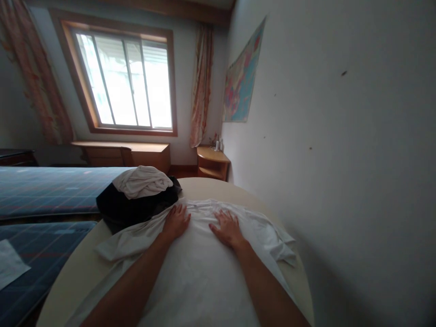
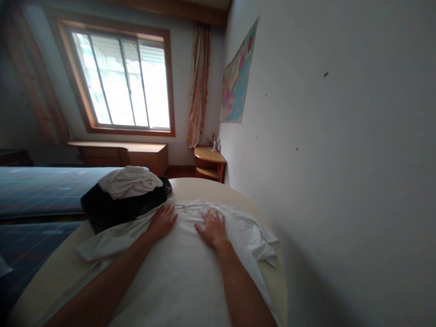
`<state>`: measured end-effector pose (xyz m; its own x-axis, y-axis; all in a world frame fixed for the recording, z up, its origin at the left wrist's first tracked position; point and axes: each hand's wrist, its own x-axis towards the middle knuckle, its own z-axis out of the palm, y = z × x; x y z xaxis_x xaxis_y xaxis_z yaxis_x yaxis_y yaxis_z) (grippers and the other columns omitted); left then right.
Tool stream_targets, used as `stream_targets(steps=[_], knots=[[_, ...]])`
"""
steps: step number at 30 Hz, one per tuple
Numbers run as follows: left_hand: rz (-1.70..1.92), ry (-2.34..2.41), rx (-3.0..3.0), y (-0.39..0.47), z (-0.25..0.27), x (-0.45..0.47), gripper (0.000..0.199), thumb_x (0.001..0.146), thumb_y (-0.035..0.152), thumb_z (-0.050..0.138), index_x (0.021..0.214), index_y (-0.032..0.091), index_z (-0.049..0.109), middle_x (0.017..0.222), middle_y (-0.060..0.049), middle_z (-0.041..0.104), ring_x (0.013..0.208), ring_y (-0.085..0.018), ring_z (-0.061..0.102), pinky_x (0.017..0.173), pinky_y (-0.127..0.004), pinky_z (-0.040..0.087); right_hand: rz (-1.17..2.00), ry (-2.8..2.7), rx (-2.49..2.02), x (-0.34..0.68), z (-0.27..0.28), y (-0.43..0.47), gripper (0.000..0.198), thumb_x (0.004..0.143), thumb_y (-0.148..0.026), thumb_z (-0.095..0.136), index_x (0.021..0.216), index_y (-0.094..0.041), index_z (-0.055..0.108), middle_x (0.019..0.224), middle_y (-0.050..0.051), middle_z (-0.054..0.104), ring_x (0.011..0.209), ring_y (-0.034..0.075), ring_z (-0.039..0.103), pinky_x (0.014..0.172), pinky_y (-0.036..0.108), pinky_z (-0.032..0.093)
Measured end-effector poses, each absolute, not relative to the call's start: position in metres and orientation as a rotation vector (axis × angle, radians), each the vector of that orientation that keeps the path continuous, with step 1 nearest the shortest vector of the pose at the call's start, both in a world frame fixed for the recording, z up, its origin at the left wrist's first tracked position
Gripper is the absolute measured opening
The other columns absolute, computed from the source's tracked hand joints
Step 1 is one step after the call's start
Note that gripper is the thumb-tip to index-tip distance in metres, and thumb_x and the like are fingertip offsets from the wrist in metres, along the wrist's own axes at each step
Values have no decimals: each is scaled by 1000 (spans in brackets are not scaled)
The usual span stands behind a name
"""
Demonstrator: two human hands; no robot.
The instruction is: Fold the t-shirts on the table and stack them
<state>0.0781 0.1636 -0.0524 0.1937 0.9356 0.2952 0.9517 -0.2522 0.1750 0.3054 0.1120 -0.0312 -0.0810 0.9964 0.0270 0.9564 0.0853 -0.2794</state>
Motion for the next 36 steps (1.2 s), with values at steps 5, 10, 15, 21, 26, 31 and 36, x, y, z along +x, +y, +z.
stream_targets(steps=[5,10,15,21,26,31,36], knots=[[-602,-1816,-2367,155,-44,84,48,97,36,41,138,15,51,147,-14,48,134,-27,44,114,-40,30,224,-1876,-2283,342,-33,115,77,88,-71,35,152,-28,32,162,8,22,147,39,12,113,63,10],[-387,-1891,-2433,136,-43,96,55,97,49,39,144,21,46,153,-11,41,141,-35,34,112,-50,30,218,-1990,-2187,375,-30,118,61,94,-57,40,147,-27,43,157,6,34,145,31,25,115,51,21],[-295,-1929,-2449,135,-46,95,59,97,51,35,149,22,39,158,-11,32,145,-35,25,115,-50,23,-52,-1728,-2288,412,-16,103,46,91,-15,37,132,-13,58,135,18,56,122,29,52,100,40,42],[-306,-1932,-2445,136,-47,93,58,97,50,37,149,24,39,158,-10,31,146,-34,24,116,-48,22,-203,-1378,-2547,436,-13,89,40,93,-21,34,110,-13,69,116,23,63,109,37,57,84,49,46],[-295,-1929,-2455,135,-46,93,58,97,50,36,149,25,38,159,-10,31,146,-34,23,116,-47,21,-156,-1307,-2556,442,-13,91,43,94,-17,30,113,-16,69,113,20,65,104,33,62,86,49,44],[-240,-1939,-2449,135,-44,93,61,96,54,35,151,26,36,159,-12,29,147,-36,21,115,-48,21,-180,-1264,-2371,445,-1,91,49,93,-10,28,127,-19,62,122,16,62,97,26,66,76,36,49],[-235,-1939,-2445,136,-46,94,61,96,54,34,150,26,36,160,-12,28,147,-36,21,115,-49,21,-282,-1314,-2101,432,13,92,45,90,-10,37,126,-22,61,116,13,65,90,22,67,79,33,50]])
